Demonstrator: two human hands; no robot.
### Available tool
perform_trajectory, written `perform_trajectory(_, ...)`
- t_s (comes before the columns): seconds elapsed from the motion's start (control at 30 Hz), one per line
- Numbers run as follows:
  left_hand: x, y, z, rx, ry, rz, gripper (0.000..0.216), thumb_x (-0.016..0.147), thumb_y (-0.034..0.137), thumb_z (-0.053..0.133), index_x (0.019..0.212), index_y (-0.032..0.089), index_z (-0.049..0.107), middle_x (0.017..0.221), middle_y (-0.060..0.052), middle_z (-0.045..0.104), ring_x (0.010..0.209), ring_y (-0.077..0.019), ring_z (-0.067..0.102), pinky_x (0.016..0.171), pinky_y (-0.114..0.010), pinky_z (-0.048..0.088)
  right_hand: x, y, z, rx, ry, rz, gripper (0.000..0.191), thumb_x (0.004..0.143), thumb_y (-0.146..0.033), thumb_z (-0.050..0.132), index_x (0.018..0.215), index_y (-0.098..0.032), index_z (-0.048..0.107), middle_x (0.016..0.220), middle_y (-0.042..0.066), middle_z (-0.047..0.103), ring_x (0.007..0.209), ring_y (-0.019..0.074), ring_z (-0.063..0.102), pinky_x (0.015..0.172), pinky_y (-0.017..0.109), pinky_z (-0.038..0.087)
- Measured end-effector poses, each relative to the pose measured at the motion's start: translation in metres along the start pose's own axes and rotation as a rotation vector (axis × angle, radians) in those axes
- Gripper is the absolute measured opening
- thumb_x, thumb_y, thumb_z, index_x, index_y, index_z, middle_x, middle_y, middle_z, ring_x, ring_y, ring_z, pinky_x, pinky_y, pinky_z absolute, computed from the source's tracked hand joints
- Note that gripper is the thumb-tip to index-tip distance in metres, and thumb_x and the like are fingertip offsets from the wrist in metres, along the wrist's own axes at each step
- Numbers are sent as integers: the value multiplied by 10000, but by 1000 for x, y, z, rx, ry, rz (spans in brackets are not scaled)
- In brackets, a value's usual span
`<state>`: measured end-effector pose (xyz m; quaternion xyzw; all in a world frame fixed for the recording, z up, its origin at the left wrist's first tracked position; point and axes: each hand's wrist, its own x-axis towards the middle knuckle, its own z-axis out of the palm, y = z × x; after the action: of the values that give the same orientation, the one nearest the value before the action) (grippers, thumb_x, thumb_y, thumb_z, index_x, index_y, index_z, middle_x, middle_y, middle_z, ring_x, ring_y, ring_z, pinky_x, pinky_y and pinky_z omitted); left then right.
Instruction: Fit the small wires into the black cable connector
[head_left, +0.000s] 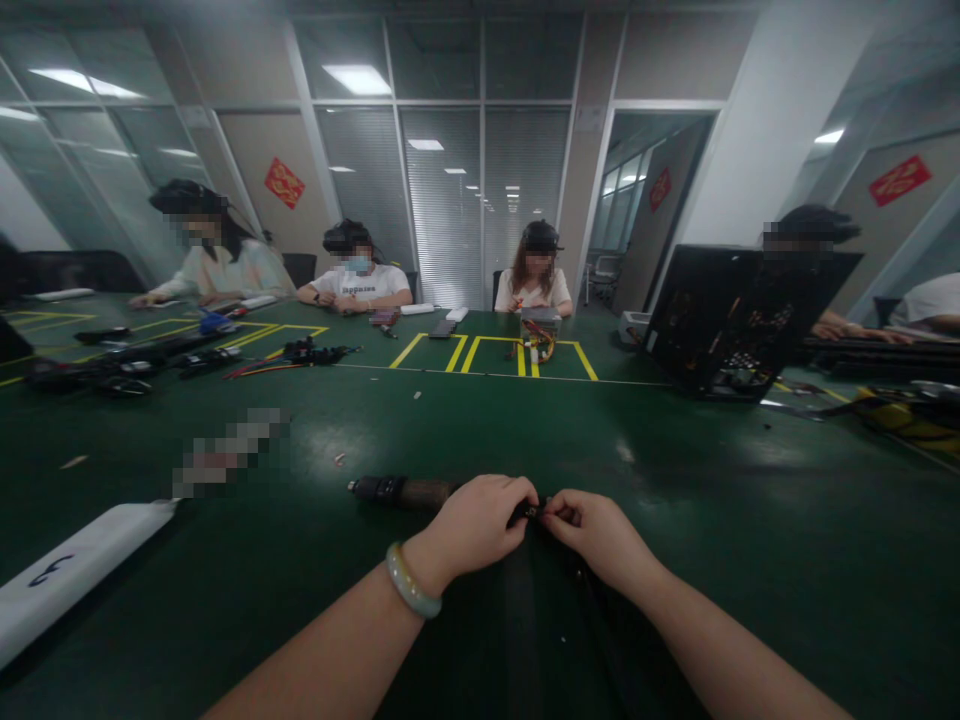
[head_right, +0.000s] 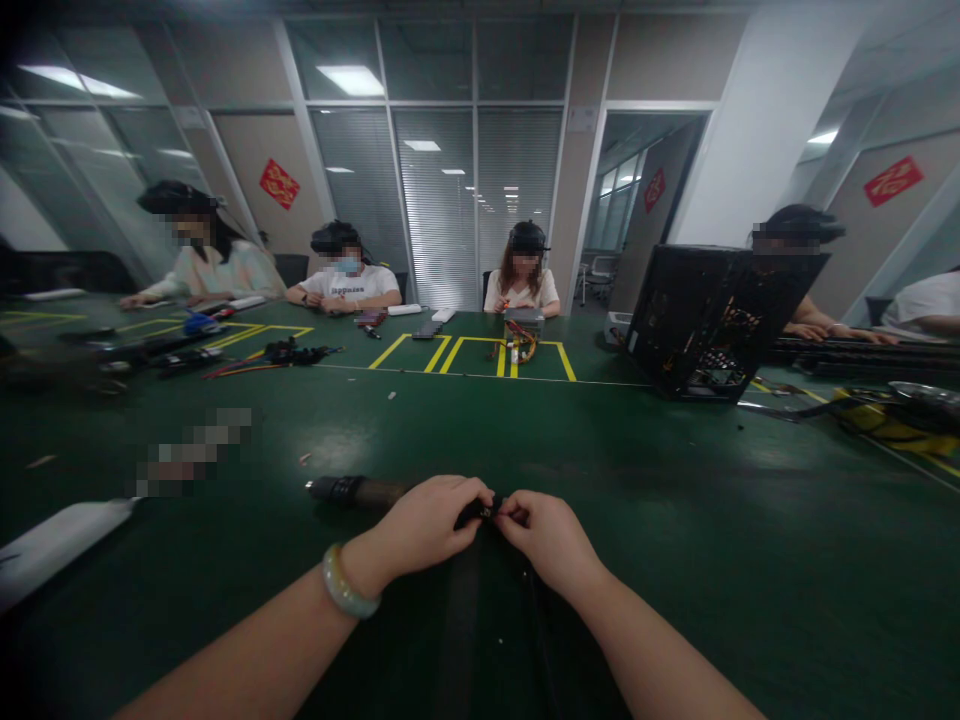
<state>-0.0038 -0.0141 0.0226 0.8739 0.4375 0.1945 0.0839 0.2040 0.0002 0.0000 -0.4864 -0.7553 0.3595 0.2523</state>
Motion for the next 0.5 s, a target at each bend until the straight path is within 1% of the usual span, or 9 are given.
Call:
perform_trajectory(0.17,1,-2,3,-16,25,8,131,853,148,588,964,216,592,993,-11,655,963,-194,611,901,-343,452,2,4,2,-8,20,-16,123,866,-283,599,852,-203,692,766,-14,701,690,149,643,594,217,413)
perform_trajectory(0.37,3,0,3,-16,23,25,95,897,180,564,971,212,615,1014,-14,667,974,-187,615,937,-350,443,0,1,1,2,1,-22,118,866,-272,597,864,-206,695,786,-16,706,700,147,643,597,217,412)
perform_trajectory(0.5,2,0,1,-35,15,29,132,873,177,582,992,215,626,1043,-25,670,999,-202,610,955,-367,438,-2,-3,0,-13,7,-4,122,866,-277,598,862,-206,697,769,-11,709,692,152,645,588,221,410)
